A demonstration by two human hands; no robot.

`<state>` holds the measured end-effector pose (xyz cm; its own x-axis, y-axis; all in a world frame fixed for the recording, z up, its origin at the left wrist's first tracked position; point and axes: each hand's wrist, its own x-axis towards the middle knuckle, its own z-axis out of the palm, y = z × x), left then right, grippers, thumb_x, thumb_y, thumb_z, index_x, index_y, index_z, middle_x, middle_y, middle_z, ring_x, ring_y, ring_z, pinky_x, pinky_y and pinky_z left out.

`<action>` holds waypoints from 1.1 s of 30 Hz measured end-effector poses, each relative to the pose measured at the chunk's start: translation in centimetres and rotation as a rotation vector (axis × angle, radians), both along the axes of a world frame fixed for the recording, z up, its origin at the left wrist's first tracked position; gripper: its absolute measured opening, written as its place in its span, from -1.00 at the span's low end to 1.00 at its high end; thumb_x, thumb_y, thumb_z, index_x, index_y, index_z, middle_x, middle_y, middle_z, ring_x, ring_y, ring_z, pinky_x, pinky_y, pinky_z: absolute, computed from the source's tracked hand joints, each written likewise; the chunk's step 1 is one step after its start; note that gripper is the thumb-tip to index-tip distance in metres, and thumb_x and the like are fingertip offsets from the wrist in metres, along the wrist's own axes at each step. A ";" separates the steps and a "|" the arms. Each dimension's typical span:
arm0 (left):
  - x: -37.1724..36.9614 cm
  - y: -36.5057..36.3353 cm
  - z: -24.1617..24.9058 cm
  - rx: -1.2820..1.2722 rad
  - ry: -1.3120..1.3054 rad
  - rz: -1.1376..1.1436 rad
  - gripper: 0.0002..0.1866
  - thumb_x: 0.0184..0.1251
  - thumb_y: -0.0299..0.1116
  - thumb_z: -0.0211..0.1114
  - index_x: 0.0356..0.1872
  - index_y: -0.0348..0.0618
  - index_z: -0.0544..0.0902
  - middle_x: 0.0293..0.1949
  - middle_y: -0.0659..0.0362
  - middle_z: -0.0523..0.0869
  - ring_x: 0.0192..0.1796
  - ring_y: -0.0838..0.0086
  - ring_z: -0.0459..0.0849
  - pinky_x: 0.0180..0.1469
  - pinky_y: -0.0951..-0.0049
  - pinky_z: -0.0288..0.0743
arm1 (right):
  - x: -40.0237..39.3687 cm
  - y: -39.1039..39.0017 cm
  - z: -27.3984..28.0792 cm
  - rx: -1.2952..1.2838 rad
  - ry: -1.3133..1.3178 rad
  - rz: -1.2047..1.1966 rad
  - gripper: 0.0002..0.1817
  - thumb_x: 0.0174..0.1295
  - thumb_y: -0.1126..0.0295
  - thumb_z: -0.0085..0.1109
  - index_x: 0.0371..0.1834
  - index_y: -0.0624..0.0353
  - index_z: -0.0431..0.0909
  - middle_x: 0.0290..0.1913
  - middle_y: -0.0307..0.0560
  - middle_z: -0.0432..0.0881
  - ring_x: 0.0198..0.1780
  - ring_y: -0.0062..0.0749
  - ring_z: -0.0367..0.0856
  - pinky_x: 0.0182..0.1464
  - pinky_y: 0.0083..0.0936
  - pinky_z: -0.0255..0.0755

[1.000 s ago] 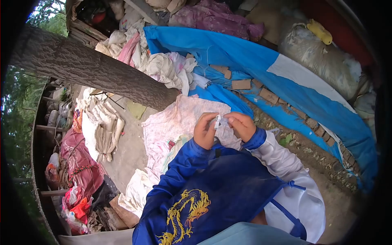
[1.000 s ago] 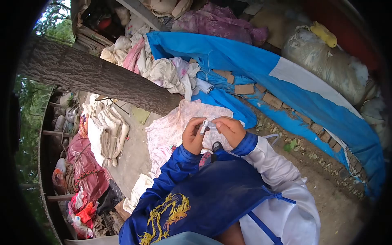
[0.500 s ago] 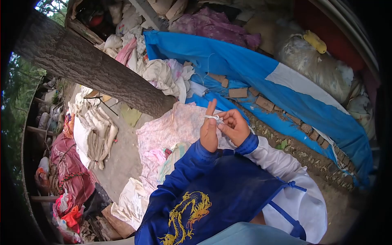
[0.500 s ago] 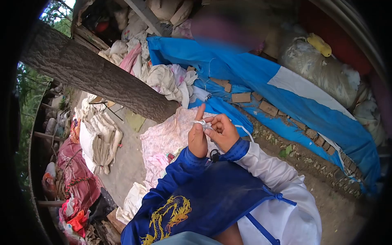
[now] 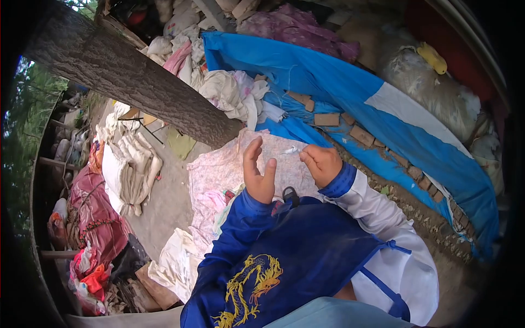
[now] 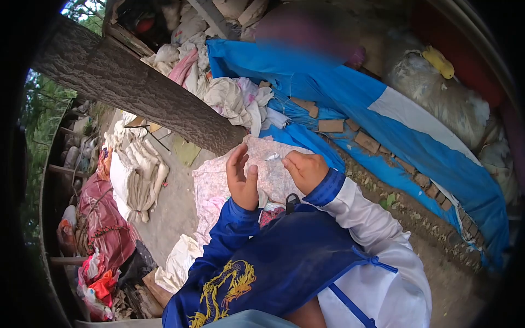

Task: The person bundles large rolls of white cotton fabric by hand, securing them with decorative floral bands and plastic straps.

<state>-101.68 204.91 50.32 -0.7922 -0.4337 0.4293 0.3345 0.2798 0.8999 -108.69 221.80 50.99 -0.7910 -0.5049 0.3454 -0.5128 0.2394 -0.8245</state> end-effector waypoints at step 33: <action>-0.8 -0.1 -2.6 0.070 -0.497 -0.472 -0.77 0.29 -0.51 0.32 -0.06 -0.38 0.65 -0.30 0.08 0.74 -0.20 0.52 0.69 -0.11 0.55 0.54 | -0.3 3.2 -3.7 0.142 -0.069 0.110 -0.83 0.28 0.35 0.10 -0.37 0.22 0.55 -0.48 0.07 0.62 -0.41 0.00 0.63 -0.37 -0.22 0.45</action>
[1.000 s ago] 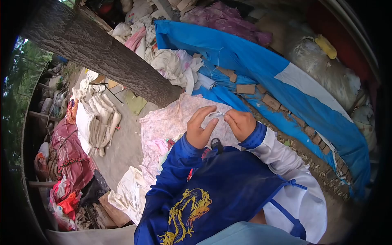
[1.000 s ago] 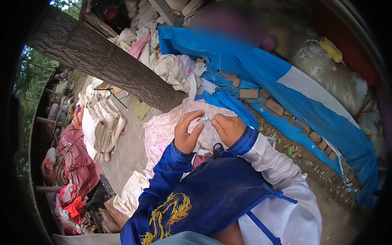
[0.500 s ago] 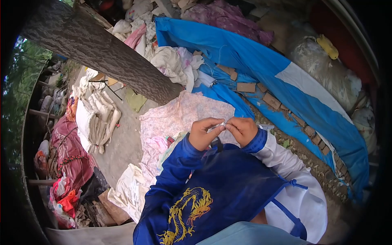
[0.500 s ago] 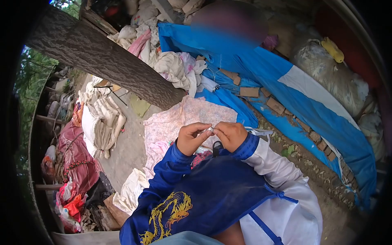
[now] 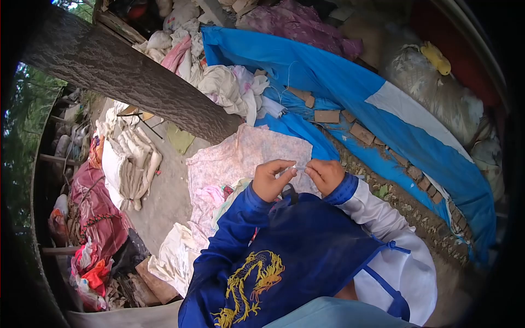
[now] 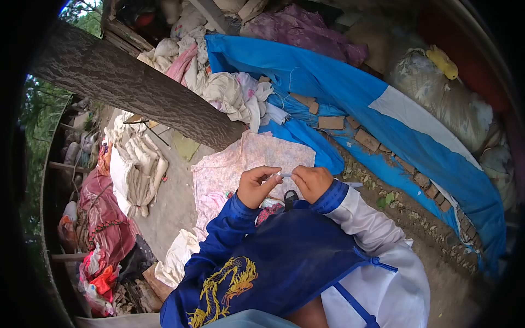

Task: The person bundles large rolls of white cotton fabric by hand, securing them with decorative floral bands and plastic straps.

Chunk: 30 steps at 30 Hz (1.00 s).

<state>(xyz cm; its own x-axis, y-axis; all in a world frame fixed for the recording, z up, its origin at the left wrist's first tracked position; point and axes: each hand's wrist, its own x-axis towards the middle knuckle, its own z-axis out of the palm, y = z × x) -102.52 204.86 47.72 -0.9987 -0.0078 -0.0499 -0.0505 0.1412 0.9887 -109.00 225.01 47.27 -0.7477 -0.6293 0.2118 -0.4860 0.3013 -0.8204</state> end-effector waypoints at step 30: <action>2.6 1.5 -2.5 -0.111 0.003 0.069 -0.83 0.27 -0.53 0.31 -0.14 -0.33 0.70 -0.21 0.10 0.68 -0.16 0.49 0.63 -0.10 0.54 0.48 | 1.7 -0.8 -4.6 -0.119 -0.042 0.139 -0.84 0.31 0.35 0.05 -0.33 0.20 0.50 -0.46 0.11 0.60 -0.38 0.06 0.62 -0.35 -0.15 0.47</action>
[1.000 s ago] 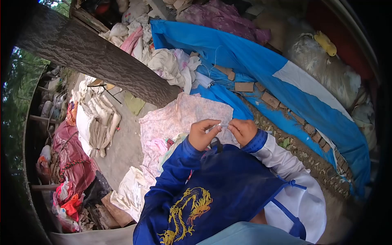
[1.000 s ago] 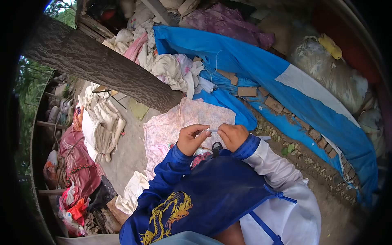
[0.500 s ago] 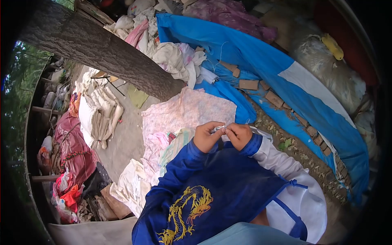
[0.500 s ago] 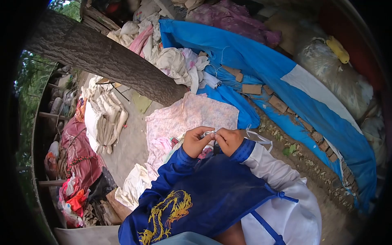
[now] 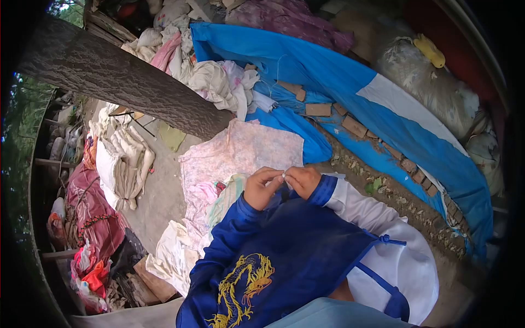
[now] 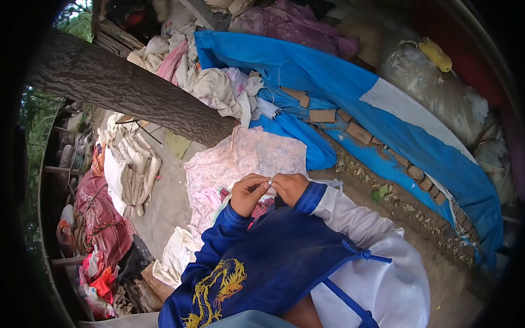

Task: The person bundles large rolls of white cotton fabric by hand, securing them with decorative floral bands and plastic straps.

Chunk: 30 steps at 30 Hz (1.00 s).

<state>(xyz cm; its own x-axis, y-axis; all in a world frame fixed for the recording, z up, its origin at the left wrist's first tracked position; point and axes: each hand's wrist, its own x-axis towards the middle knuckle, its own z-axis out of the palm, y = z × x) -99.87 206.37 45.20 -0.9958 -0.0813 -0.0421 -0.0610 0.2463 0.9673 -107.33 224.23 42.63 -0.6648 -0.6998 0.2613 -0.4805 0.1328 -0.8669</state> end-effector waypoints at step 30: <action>-2.0 -0.5 -1.9 0.557 -0.162 0.180 -0.67 0.25 -0.64 0.25 0.06 -0.39 0.56 -0.21 0.10 0.72 -0.13 0.54 0.66 -0.08 0.59 0.53 | -2.5 -1.1 2.7 -0.008 0.082 -0.065 -0.68 0.20 0.38 0.17 0.04 0.11 0.53 -0.34 0.00 0.62 -0.29 -0.03 0.65 -0.30 -0.20 0.51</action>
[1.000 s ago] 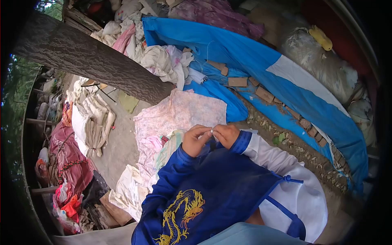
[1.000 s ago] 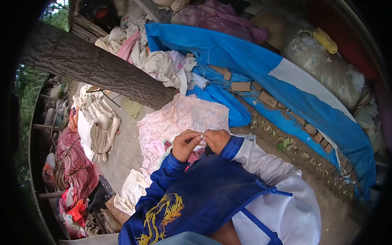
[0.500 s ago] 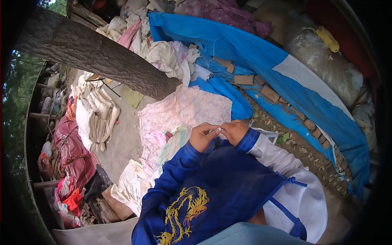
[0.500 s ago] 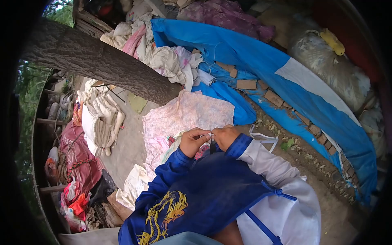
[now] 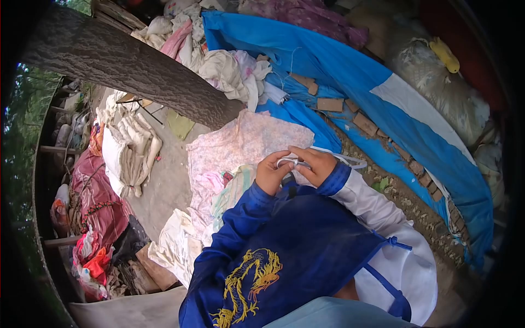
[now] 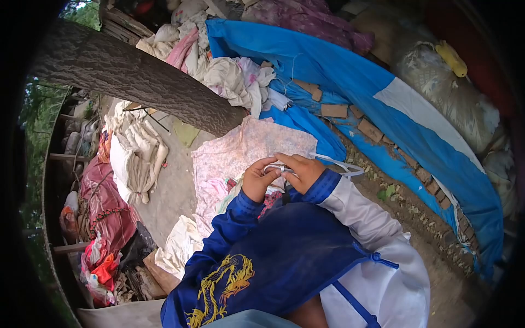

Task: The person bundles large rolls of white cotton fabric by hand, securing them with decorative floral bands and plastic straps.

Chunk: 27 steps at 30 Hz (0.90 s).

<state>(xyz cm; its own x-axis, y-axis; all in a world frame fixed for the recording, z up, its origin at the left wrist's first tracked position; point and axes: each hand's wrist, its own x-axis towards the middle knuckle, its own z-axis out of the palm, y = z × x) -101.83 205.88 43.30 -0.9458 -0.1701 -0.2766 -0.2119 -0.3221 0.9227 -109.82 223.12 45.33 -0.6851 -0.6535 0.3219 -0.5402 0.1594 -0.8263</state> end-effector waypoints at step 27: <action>0.6 -9.2 -4.6 -0.579 -0.032 -0.610 -0.76 0.38 -0.26 0.26 -0.24 -0.27 0.68 -0.60 0.25 0.59 -0.55 0.69 0.46 -0.48 0.59 0.33 | -3.8 4.7 -7.1 0.132 -0.692 -0.041 -0.82 0.29 0.33 0.20 -0.26 0.24 0.57 -0.56 -0.15 0.62 -0.55 -0.53 0.54 -0.47 -0.52 0.39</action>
